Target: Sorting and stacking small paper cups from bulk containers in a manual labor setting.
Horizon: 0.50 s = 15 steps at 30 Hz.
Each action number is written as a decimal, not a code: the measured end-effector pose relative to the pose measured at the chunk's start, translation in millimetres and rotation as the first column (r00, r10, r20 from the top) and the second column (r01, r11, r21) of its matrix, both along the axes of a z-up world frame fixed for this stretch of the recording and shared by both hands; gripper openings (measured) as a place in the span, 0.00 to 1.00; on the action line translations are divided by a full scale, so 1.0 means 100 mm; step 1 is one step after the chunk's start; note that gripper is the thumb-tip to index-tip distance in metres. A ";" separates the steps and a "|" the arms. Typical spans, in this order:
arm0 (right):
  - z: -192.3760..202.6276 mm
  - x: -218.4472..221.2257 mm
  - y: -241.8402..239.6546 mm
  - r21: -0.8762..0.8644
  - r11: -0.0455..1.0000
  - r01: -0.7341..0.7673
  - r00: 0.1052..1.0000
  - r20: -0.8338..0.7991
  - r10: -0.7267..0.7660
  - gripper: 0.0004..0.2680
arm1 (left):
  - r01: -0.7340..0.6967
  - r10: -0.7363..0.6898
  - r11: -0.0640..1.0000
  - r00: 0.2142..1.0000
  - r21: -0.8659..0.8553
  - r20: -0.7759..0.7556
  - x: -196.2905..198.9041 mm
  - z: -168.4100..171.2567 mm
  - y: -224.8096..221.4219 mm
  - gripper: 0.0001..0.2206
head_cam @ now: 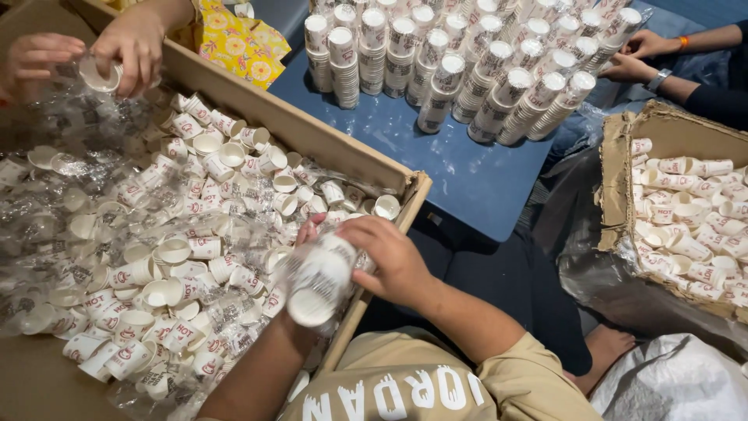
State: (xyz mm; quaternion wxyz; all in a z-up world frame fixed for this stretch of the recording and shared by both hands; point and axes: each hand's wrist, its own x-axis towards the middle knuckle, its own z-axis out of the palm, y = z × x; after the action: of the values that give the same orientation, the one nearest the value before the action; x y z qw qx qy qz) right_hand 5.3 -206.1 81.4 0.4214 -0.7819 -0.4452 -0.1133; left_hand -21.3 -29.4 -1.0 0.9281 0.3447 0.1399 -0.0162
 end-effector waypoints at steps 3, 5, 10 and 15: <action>-0.19 0.15 -0.34 0.174 0.951 0.254 0.967 -0.043 -0.250 0.21 | -0.036 0.024 0.985 0.997 0.172 0.069 0.03 -0.09 -0.21 0.18; -0.56 0.50 -0.74 0.255 0.907 0.335 0.939 -0.173 -0.298 0.19 | -0.063 0.022 0.951 0.990 0.302 0.138 0.05 -0.18 -0.21 0.18; -1.10 1.17 -1.41 0.306 0.646 0.699 0.689 -0.527 -0.497 0.15 | -0.053 -0.017 0.877 0.990 0.477 0.142 0.09 -0.37 -0.14 0.18; -1.17 1.53 -1.41 -0.031 0.530 0.847 0.521 -0.147 -0.841 0.22 | -0.073 -0.013 0.866 0.986 0.495 0.168 0.12 -0.41 -0.09 0.17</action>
State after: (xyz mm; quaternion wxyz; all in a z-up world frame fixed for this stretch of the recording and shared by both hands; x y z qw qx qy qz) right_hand 158.8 -347.3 -35.2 0.3620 -0.8959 0.0233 -0.2564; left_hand -9.1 -38.2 -42.4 0.8160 0.5706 0.0670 0.0638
